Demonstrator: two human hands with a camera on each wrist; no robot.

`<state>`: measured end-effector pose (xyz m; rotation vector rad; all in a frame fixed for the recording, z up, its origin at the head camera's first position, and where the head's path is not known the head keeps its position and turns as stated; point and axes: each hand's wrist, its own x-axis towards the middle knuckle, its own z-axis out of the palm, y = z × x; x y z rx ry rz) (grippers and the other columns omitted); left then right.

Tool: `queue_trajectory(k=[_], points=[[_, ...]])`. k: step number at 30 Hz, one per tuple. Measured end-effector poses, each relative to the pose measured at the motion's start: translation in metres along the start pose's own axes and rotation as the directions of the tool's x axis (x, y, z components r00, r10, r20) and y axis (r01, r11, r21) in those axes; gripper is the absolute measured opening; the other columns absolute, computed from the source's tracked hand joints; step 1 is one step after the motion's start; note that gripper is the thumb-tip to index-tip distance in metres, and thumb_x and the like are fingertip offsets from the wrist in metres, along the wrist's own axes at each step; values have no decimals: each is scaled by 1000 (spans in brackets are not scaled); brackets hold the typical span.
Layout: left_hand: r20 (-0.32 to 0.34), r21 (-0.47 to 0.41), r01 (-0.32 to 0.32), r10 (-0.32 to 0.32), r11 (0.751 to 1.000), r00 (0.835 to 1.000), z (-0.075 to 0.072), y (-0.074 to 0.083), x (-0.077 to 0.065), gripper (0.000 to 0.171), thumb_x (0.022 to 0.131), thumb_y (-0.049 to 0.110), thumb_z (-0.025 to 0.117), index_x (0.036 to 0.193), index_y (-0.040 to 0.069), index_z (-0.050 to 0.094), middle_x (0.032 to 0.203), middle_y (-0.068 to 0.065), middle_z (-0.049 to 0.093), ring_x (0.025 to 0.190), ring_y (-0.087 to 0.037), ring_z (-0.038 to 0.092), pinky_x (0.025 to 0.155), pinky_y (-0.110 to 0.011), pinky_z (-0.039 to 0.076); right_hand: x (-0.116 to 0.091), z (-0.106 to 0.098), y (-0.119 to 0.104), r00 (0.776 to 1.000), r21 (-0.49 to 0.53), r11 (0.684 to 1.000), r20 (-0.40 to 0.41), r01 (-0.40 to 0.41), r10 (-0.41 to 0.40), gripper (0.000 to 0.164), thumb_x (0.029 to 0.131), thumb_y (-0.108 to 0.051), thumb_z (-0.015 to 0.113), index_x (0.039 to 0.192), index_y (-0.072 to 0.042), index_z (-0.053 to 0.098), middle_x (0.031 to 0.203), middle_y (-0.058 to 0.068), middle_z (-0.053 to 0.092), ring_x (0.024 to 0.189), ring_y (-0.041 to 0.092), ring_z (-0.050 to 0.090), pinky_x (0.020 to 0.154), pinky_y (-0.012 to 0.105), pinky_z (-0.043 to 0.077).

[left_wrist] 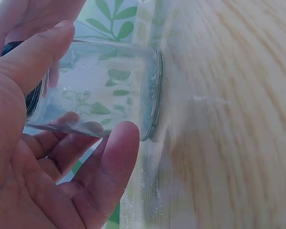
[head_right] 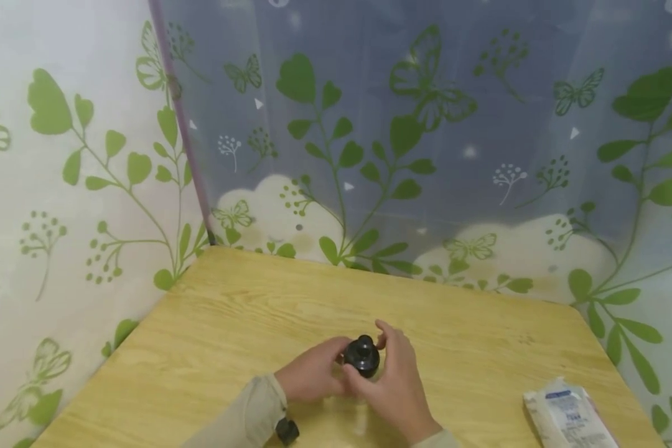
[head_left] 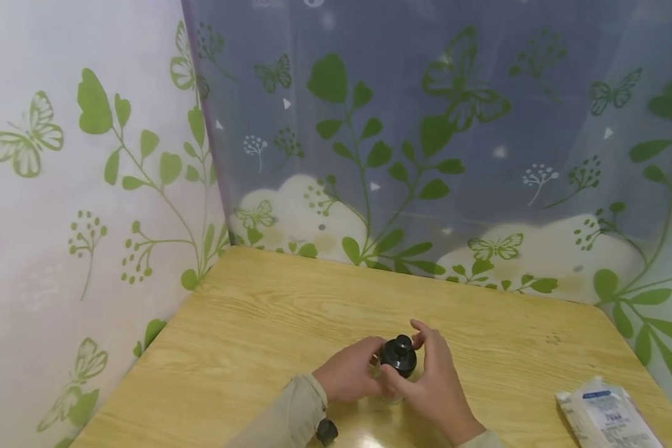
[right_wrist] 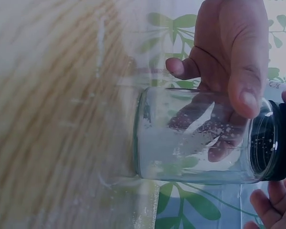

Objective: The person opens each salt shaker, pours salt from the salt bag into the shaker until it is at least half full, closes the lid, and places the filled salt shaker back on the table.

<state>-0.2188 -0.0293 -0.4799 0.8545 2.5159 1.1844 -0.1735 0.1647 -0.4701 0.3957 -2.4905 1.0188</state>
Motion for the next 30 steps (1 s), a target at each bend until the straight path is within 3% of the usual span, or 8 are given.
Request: queue_trajectory(k=[5, 9, 16, 24, 30], points=[[-8, 15, -9, 9, 1000, 1000, -2, 0, 2, 59, 80, 42, 88, 128, 22, 61, 119, 14, 63, 105, -5, 61, 94, -30, 53, 2, -3, -1, 999, 7, 999, 15, 37, -37, 84, 82, -19, 85, 151, -5, 39, 120, 7, 57, 110, 29, 55, 92, 54, 48], [-8, 16, -12, 12, 1000, 1000, -1, 0, 3, 62, 81, 42, 88, 131, 20, 60, 120, 13, 63, 105, -5, 61, 95, -30, 53, 1, -5, -1, 998, 21, 999, 40, 42, -43, 89, 83, -20, 84, 155, -4, 34, 132, 10, 58, 124, 36, 53, 99, 66, 44], [-9, -1, 10, -10, 1000, 1000, 2, -1, 1, 59, 81, 39, 88, 130, 21, 61, 120, 14, 64, 106, -5, 62, 97, -32, 53, -1, -2, 1, 999, 15, 999, 46, -30, 29, 94, 86, -38, 86, 155, -3, 34, 123, 9, 57, 118, 33, 55, 95, 59, 47], [-14, 2, 4, -4, 1000, 1000, 0, 3, 0, 64, 80, 39, 88, 134, 20, 60, 123, 11, 63, 108, -8, 61, 96, -32, 52, 0, -5, -1, 998, 45, 999, 62, -20, 17, 92, 84, -19, 85, 157, -10, 31, 131, 9, 57, 127, 37, 54, 98, 67, 47], [-23, 6, 13, -13, 1000, 1000, 1, 3, -2, 67, 78, 43, 90, 134, 22, 60, 123, 12, 63, 107, -7, 61, 94, -31, 53, 1, -10, -2, 999, 180, 984, 46, -20, 12, 85, 85, -9, 82, 155, -9, 34, 135, 13, 55, 132, 41, 50, 103, 74, 40]])
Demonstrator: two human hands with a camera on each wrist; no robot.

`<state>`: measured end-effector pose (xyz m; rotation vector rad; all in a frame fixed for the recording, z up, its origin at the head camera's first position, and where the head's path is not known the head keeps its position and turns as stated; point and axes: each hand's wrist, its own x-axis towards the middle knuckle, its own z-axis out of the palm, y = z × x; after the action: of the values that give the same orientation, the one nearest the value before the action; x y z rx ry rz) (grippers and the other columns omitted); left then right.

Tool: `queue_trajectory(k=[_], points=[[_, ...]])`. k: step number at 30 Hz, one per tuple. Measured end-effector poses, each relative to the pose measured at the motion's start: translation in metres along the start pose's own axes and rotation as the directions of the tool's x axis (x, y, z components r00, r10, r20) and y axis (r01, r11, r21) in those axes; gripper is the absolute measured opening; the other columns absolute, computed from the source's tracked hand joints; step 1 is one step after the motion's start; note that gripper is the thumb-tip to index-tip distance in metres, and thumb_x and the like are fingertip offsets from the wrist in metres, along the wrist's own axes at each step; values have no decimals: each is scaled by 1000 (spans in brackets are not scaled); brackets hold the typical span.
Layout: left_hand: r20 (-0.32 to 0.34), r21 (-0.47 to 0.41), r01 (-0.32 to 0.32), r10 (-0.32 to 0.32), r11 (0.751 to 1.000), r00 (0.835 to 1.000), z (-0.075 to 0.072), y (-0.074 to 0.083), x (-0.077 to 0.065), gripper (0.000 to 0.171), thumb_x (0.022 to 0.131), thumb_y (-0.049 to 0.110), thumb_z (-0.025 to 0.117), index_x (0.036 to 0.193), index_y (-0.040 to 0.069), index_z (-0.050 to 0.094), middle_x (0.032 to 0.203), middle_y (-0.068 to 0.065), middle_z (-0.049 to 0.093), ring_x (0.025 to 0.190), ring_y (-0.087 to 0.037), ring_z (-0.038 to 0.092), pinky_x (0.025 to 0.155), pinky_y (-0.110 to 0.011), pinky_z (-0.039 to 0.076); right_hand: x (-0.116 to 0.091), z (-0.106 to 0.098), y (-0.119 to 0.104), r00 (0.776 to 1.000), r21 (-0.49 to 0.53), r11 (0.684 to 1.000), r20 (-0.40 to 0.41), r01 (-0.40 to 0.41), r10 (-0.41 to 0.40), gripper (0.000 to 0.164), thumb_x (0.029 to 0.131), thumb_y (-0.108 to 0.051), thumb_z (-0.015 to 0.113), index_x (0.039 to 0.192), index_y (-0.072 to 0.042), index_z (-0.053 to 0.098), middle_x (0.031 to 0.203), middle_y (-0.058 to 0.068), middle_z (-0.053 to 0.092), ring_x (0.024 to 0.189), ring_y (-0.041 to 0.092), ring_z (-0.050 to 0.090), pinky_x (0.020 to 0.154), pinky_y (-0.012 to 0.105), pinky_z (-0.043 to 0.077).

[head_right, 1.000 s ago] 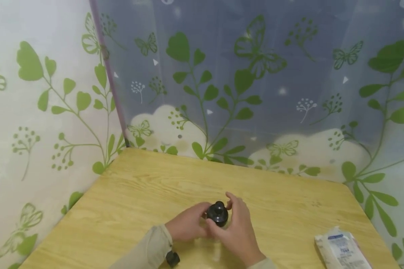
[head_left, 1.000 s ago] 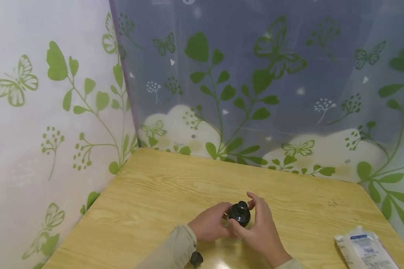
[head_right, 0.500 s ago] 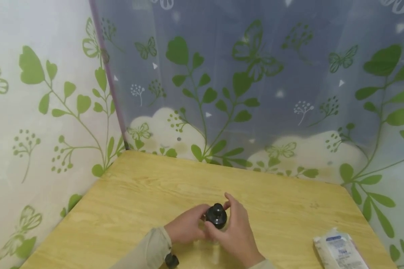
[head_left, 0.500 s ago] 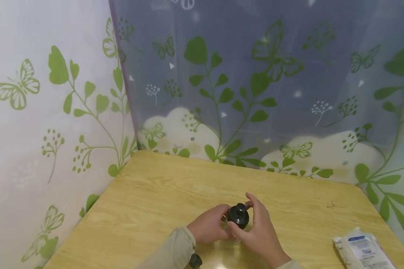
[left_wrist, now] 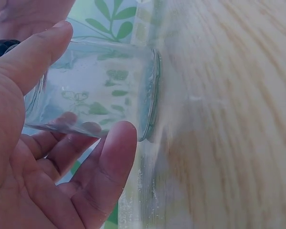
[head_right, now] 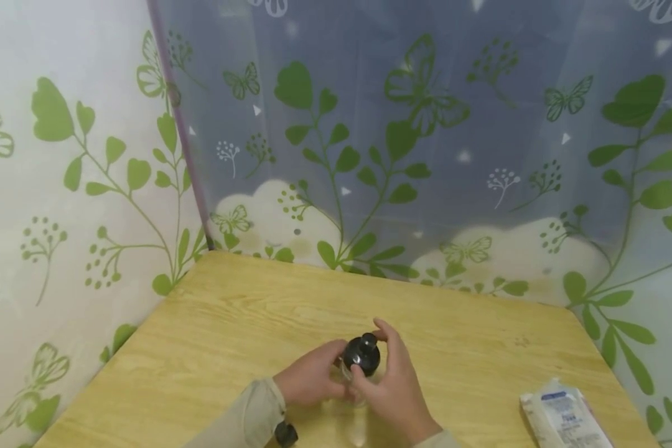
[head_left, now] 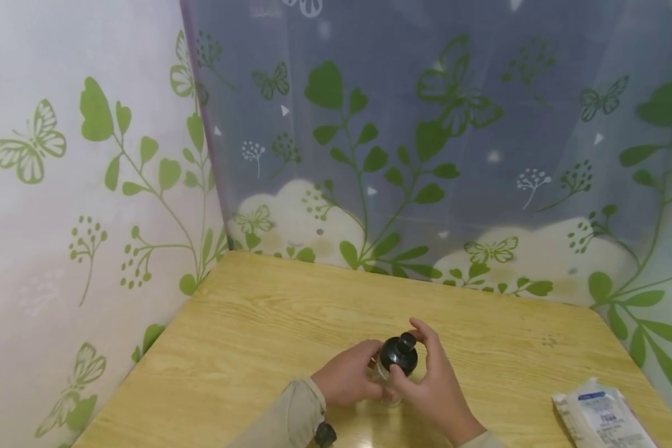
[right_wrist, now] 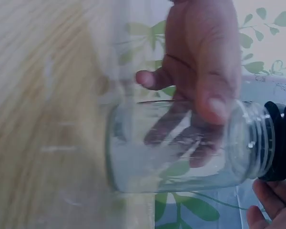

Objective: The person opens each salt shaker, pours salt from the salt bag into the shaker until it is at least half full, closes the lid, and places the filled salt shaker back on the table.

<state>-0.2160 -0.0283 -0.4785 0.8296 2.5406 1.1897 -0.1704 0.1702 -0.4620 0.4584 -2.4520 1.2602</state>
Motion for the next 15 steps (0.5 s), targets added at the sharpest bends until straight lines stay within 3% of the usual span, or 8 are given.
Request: queue_trajectory(k=[4, 8, 12, 15], points=[[14, 6, 9, -9, 1000, 1000, -1, 2, 0, 70, 79, 51, 88, 135, 21, 59, 125, 10, 62, 108, -9, 61, 92, -31, 54, 2, -11, -1, 998, 18, 1000, -56, -22, 23, 68, 89, -9, 80, 147, -6, 43, 137, 15, 55, 131, 40, 51, 103, 75, 38], [26, 1, 7, -7, 1000, 1000, 1, 1, -1, 68, 80, 51, 87, 133, 20, 59, 124, 7, 62, 109, -10, 61, 91, -30, 55, 1, -28, 8, 995, -77, 994, -76, -77, 71, 52, 90, -11, 79, 134, -2, 53, 130, 16, 60, 125, 38, 56, 103, 67, 43], [21, -17, 7, -6, 1000, 1000, 3, -3, 0, 67, 79, 50, 88, 132, 20, 59, 123, 7, 63, 108, -9, 61, 90, -29, 55, 2, -54, 28, 982, -221, 958, 3, -183, 188, 52, 93, -19, 78, 134, 3, 55, 132, 23, 62, 127, 45, 56, 103, 66, 45], [24, -23, 7, -6, 1000, 1000, 3, -4, 0, 69, 79, 51, 87, 133, 19, 59, 122, 8, 63, 108, -9, 61, 90, -29, 55, 3, -75, 46, 948, -296, 916, 84, -271, 307, 59, 96, -29, 75, 138, 4, 51, 137, 28, 59, 131, 51, 51, 102, 68, 45]])
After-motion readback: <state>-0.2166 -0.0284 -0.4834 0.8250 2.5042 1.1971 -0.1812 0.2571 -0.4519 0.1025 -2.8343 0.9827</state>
